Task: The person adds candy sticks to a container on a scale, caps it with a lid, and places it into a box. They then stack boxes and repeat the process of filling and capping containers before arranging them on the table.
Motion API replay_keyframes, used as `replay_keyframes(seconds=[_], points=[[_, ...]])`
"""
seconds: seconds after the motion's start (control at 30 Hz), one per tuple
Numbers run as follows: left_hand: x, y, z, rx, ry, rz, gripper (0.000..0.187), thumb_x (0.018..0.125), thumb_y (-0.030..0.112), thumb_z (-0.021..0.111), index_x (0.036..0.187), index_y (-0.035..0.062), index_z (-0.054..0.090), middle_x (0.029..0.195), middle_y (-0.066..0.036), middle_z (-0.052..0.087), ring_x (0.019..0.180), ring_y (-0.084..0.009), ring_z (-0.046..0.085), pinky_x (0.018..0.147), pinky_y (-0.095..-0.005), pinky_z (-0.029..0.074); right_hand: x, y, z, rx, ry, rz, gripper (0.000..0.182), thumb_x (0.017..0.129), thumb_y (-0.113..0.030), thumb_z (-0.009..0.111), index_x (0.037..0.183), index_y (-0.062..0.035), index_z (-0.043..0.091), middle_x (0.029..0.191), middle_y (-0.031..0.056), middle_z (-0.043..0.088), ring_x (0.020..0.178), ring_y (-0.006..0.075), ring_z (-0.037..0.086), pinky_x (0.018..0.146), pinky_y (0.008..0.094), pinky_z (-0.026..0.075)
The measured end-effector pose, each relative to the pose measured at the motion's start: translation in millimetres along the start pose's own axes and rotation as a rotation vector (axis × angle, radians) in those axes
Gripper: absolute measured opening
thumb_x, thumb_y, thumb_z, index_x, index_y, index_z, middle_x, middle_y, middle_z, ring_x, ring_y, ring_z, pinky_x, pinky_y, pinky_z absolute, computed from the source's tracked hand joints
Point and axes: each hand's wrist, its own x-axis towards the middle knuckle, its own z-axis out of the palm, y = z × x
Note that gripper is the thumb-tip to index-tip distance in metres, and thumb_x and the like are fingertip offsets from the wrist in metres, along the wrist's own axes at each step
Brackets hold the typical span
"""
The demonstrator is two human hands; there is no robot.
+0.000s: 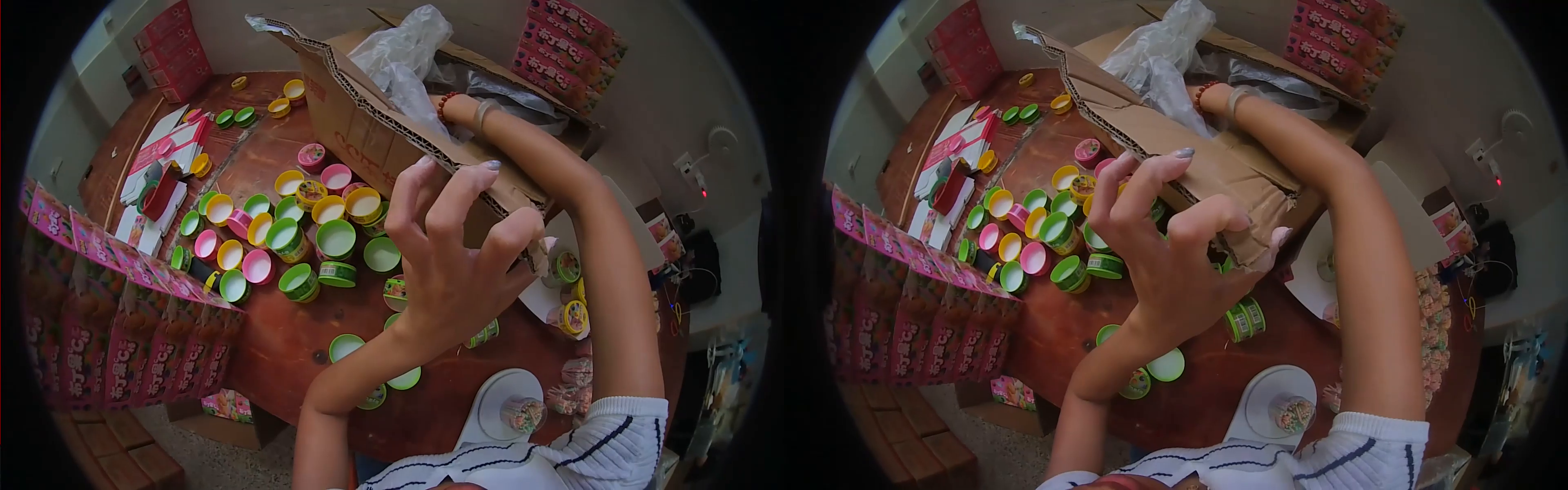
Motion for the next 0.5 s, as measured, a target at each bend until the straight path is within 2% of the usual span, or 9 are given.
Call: replay_keyframes(seconds=[0.33, 0.43, 0.5], points=[[-6, -6, -4, 0.031, 0.038, 0.029, 0.039, 0.073, 0.019, 0.084, 0.103, 0.0313, 0.061, 0.134, -0.008, 0.051, 0.127, -0.0448, 0.039, 0.098, -0.0500, 0.047, -19, -16, -16, 0.023, 0.098, -0.003, 0.025, 0.090, -0.017, 0.066, 0.110, -0.0045, 0.073, 0.095, 0.0171, 0.071, 0.083, 0.0281, 0.069, 0.073, 0.0397, 0.053], [-2, -19, 1, 0.048, 0.061, 0.129, 0.043, 0.069, 0.028, 0.089, 0.102, 0.0261, 0.061, 0.134, -0.009, 0.050, 0.129, -0.0380, 0.039, 0.105, -0.0512, 0.038, -41, -22, -7, 0.075, 0.111, 0.016, 0.024, 0.090, -0.017, 0.066, 0.110, -0.0045, 0.072, 0.093, 0.0163, 0.071, 0.081, 0.0271, 0.068, 0.072, 0.0390, 0.053], [-8, -26, 7, 0.038, 0.101, 0.150, 0.044, 0.070, 0.027, 0.089, 0.103, 0.0250, 0.060, 0.134, -0.009, 0.050, 0.129, -0.0377, 0.040, 0.105, -0.0507, 0.039, -62, -28, 1, 0.111, 0.095, 0.019, 0.024, 0.091, -0.018, 0.066, 0.110, -0.0045, 0.072, 0.093, 0.0157, 0.070, 0.080, 0.0265, 0.067, 0.071, 0.0385, 0.052]])
